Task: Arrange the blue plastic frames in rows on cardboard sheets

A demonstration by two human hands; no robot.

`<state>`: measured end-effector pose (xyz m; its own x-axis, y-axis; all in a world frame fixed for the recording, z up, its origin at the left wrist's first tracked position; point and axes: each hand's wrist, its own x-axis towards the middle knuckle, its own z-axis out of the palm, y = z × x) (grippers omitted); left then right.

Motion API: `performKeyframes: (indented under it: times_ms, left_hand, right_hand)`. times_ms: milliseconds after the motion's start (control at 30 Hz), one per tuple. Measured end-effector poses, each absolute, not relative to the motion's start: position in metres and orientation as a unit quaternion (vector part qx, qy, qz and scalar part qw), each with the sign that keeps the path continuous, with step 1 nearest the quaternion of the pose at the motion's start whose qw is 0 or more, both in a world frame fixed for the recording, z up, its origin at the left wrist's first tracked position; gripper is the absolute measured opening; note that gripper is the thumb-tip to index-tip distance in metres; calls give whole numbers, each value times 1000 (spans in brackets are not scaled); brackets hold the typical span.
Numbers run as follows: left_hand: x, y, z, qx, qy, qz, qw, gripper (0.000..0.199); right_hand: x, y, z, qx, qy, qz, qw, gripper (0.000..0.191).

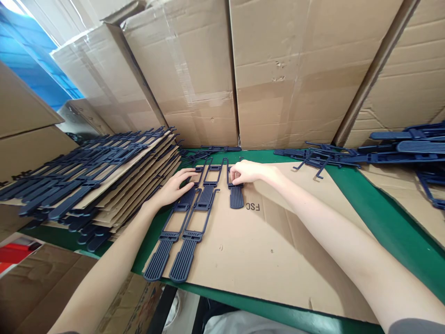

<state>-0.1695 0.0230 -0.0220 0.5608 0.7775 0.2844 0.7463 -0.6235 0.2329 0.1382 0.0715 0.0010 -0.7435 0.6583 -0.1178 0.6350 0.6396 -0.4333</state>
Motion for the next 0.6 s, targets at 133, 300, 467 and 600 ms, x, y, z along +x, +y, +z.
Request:
performKeyframes:
  times_ms: [133, 300, 467, 600]
  left_hand:
    - [-172, 25, -26, 880, 444, 146, 82, 42]
    - [-172, 25, -27, 883, 442, 134, 86, 44]
    - [-170, 24, -25, 883, 442, 136, 81, 44]
    - [-171, 24, -25, 884, 441, 134, 77, 44]
  right_hand:
    - [137, 70, 3, -360, -905, 223, 24, 12]
    - [137, 71, 1, -347, -912, 219, 24, 13]
    - [134, 71, -1, -346, -913, 216, 28, 13]
    - [135, 70, 0, -341, -910, 233, 29, 15]
